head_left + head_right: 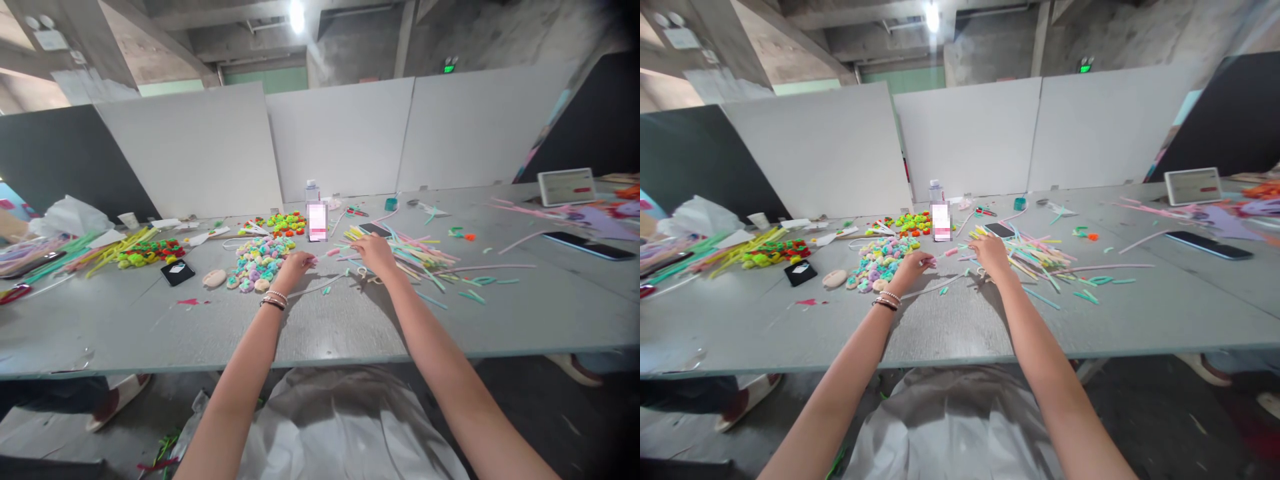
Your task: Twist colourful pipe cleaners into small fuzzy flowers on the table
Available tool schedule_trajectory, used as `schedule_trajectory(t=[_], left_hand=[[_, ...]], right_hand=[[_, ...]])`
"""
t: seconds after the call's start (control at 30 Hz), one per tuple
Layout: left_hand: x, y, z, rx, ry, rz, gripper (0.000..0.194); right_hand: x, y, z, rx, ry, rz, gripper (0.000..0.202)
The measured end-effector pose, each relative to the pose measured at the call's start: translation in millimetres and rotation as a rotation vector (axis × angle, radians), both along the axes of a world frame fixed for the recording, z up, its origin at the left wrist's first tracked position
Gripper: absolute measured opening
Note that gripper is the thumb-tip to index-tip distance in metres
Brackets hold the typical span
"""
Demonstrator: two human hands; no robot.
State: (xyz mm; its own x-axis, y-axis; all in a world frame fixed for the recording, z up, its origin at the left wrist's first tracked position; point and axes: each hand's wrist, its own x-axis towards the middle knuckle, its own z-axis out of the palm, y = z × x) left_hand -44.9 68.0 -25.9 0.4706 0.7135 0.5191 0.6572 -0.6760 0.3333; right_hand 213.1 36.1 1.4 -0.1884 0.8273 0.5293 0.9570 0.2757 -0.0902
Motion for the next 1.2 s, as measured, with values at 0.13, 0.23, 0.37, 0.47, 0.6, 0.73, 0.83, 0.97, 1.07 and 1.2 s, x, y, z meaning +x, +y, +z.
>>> schedule_trajectory(t=[0.13, 0.23, 0.37, 0.47, 0.6, 0.73, 0.83, 0.97, 1.07, 1.2], left_hand=[[0, 0, 0.0, -0.012, 0.011, 0.005, 0.018], [1, -2, 0.6, -0.012, 0.030, 0.018, 0.020], [1, -3, 1.6, -0.034, 0.033, 0.016, 0.023], [1, -2, 1.9, -0.006, 0.002, 0.003, 0.023], [2, -4, 3.5, 0.011, -0.021, 0.000, 0.022], [3, -7, 5.4, 0.012, 0.004, -0.027, 0.022], [4, -6, 4.7, 0.046, 0.019, -0.028, 0.022], [8, -5, -0.4, 0.051, 0.073, 0.018, 0.022], [11, -6, -3.8, 0.043, 0.112, 0.016, 0.021], [12, -8, -2.2, 0.093, 0.112, 0.073, 0.023]], right_hand=[[0, 0, -0.7, -0.001, 0.004, 0.021, 0.030], [-1, 0, -1.2, 0.041, 0.035, 0.045, 0.030], [-4, 1, -1.7, 0.088, 0.059, 0.094, 0.030], [-5, 1, -1.8, 0.091, 0.053, 0.117, 0.030], [-5, 0, -2.1, 0.076, 0.062, 0.139, 0.029], [-9, -1, -3.0, 0.030, 0.036, 0.178, 0.028], [-15, -1, -4.3, 0.008, -0.006, 0.187, 0.027], [-25, -2, -9.9, -0.024, -0.063, 0.202, 0.027], [-31, -1, -15.1, -0.045, -0.098, 0.205, 0.028], [-30, -1, -14.4, -0.044, -0.083, 0.161, 0.027]])
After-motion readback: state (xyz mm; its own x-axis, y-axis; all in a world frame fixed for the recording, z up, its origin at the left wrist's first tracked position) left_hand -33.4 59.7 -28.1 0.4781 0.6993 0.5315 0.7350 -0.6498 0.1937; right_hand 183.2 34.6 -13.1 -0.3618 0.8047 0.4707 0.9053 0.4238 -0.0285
